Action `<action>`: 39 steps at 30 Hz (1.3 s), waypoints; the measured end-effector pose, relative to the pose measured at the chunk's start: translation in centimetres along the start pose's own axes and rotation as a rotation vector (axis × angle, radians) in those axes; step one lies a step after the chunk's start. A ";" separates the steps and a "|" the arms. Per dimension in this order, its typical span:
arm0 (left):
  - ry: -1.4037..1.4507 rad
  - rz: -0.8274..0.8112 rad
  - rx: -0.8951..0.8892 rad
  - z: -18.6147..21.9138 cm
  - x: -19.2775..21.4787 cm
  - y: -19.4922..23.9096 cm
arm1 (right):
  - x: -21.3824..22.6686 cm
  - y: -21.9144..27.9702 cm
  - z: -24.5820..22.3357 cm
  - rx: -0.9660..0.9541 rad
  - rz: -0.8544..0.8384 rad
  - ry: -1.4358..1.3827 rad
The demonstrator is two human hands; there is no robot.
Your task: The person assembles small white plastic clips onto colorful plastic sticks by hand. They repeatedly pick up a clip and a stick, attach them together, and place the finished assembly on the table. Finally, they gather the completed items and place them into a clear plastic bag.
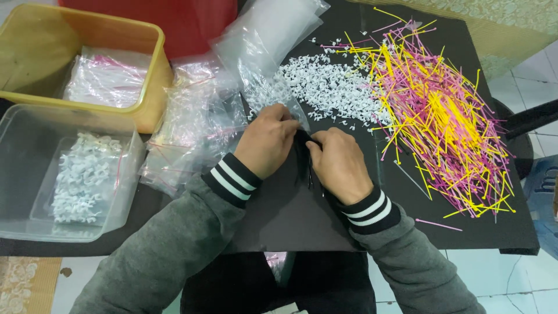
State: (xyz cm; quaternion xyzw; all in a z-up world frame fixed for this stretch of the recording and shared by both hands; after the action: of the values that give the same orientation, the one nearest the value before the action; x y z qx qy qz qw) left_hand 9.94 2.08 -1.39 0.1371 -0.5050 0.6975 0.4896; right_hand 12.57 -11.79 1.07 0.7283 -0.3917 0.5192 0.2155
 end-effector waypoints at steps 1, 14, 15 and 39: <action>0.000 0.000 -0.003 0.4 0.3 0.0 | -0.4 -0.3 -0.2 -0.001 0.003 0.000; 0.320 -0.040 0.178 -0.7 4.7 -2.0 | 3.7 1.1 -4.0 0.049 0.037 -0.167; 0.345 -0.034 0.190 -0.7 5.0 -2.0 | 4.2 1.4 -4.5 0.058 0.038 -0.171; 0.174 -0.265 0.106 1.2 3.0 -1.1 | -0.9 -0.9 -0.3 0.058 0.121 -0.192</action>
State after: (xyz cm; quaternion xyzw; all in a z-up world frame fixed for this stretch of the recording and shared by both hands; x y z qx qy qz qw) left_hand 9.06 2.73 1.78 0.1673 -0.4009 0.6618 0.6110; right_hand 12.97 -10.74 0.47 0.7555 -0.4387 0.4705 0.1241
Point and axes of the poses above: each hand's wrist, its own y-axis away from the middle knuckle, its own x-axis out of the back of the hand, z = x × y, the point moved 7 cm from there along -y, towards the middle knuckle, and after that the axes turned 7 degrees about x, right-handed, at the moved point
